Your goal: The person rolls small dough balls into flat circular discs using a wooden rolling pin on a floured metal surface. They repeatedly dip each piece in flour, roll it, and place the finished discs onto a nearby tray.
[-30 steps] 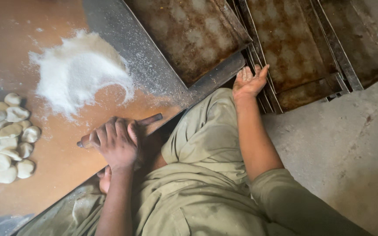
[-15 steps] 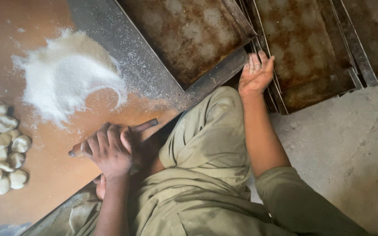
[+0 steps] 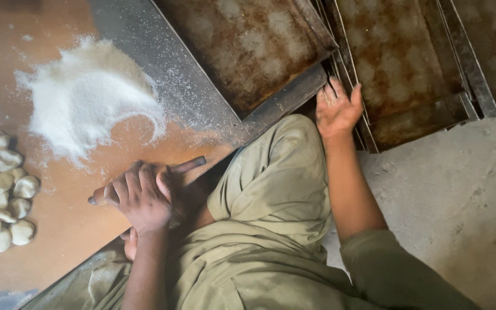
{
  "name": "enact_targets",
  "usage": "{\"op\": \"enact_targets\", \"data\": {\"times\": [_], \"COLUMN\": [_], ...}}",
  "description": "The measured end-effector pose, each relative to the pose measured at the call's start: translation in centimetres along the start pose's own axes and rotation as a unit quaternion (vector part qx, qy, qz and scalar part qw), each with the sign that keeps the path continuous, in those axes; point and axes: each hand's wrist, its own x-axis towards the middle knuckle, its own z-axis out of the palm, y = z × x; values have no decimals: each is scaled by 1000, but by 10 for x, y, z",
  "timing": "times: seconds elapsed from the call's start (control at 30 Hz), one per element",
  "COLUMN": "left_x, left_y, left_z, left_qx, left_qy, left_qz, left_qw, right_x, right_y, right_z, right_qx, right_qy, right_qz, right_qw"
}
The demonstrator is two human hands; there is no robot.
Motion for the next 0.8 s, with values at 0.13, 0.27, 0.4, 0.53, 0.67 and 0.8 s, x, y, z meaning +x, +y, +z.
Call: {"op": "enact_targets", "data": {"times": [0.13, 0.27, 0.4, 0.53, 0.67, 0.8], "left_x": [0, -1, 1, 3, 3, 0], "left_y": [-1, -2, -5, -7, -8, -7], "left_z": [-1, -3, -6, -7, -5, -3], "left_qx": [-4, 4, -8, -13, -7, -14], "left_qy": [-4, 2, 11, 8, 13, 3], "left_qz": [0, -2, 0, -2, 5, -1], "left_qw": [1000, 1000, 1000, 1000, 1000, 1000], "right_x": [-15, -7, -5, -11, 8, 21], "right_y": [-5, 4, 0, -2, 15, 23], "right_z": [-15, -2, 18, 31, 44, 52], "right_qx": [65, -59, -23, -5, -16, -38], "right_qy": [73, 60, 76, 138, 62, 95], "right_qz": [-20, 44, 42, -113, -177, -196], "right_qw": [995, 995, 996, 984, 982, 975]}}
